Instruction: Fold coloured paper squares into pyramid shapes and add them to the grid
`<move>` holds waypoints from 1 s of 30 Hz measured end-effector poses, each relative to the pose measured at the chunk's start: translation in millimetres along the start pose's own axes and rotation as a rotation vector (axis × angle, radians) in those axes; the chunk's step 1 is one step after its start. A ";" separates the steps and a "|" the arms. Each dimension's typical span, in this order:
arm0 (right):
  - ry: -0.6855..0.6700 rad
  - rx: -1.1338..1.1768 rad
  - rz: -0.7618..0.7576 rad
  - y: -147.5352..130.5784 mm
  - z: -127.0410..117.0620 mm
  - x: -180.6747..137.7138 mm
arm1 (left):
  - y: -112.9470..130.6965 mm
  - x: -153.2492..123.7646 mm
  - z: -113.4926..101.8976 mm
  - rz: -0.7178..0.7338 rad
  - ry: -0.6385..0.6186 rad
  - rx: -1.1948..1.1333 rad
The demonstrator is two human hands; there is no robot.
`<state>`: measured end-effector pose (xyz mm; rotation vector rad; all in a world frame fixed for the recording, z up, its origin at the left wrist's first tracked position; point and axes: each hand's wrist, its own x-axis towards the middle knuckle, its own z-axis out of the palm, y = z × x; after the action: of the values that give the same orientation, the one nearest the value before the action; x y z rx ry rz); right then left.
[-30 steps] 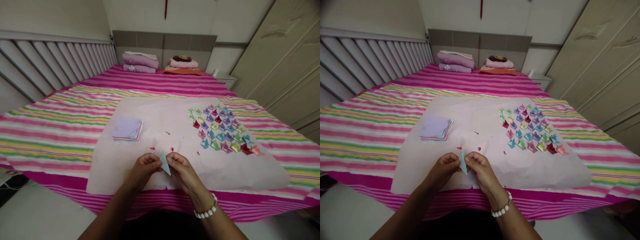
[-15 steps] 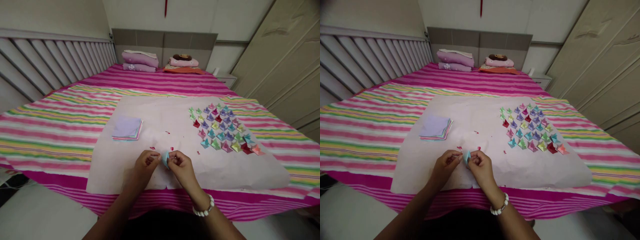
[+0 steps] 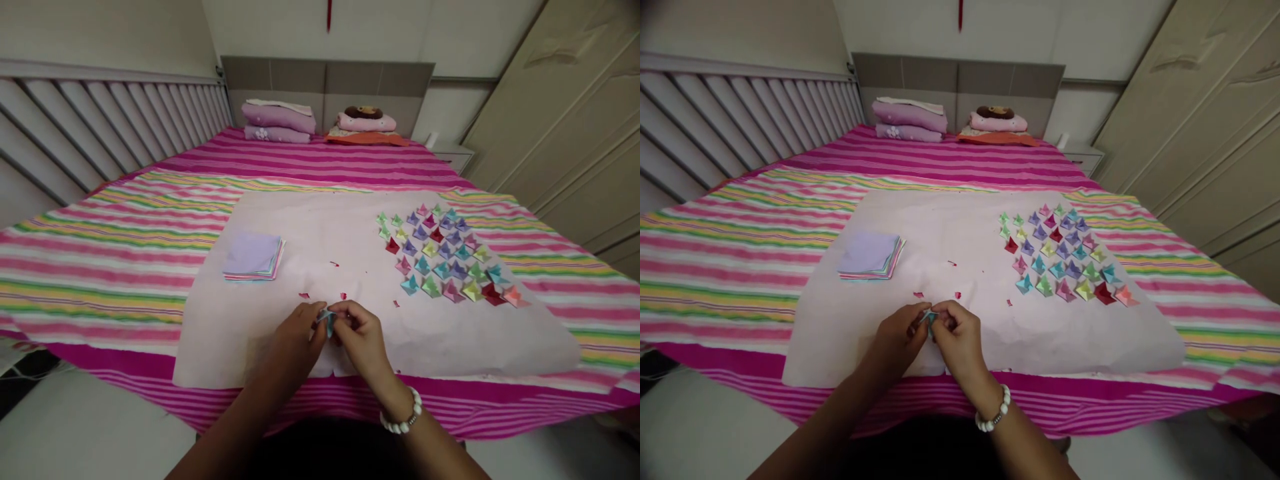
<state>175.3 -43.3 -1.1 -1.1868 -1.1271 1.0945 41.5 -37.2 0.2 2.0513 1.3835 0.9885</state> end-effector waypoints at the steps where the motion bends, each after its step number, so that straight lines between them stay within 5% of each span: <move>1: -0.008 0.051 0.044 -0.2 -0.8 1.2 | -0.2 0.5 -0.8 0.005 0.009 -0.016; 6: -0.036 0.219 0.202 -3.7 -4.6 5.8 | 0.7 5.2 -9.5 0.080 0.077 -0.195; 10: -0.037 0.250 0.218 -5.2 -6.9 6.5 | -0.4 5.4 -16.7 0.228 -0.030 -0.232; 15: -0.065 0.289 0.243 -7.0 -8.8 6.5 | -4.2 2.1 -17.8 0.217 -0.107 -0.240; 21: -0.168 0.296 0.213 -7.0 -9.3 5.6 | 0.9 4.1 -17.0 -0.016 0.051 -0.411; 30: -0.319 0.176 0.199 -4.8 -8.6 2.6 | 6.3 6.4 -17.0 -0.382 0.040 -0.804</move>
<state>184.3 -42.0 3.5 -1.0241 -1.1399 1.5455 33.4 -33.9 17.3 1.1382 1.0788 1.1596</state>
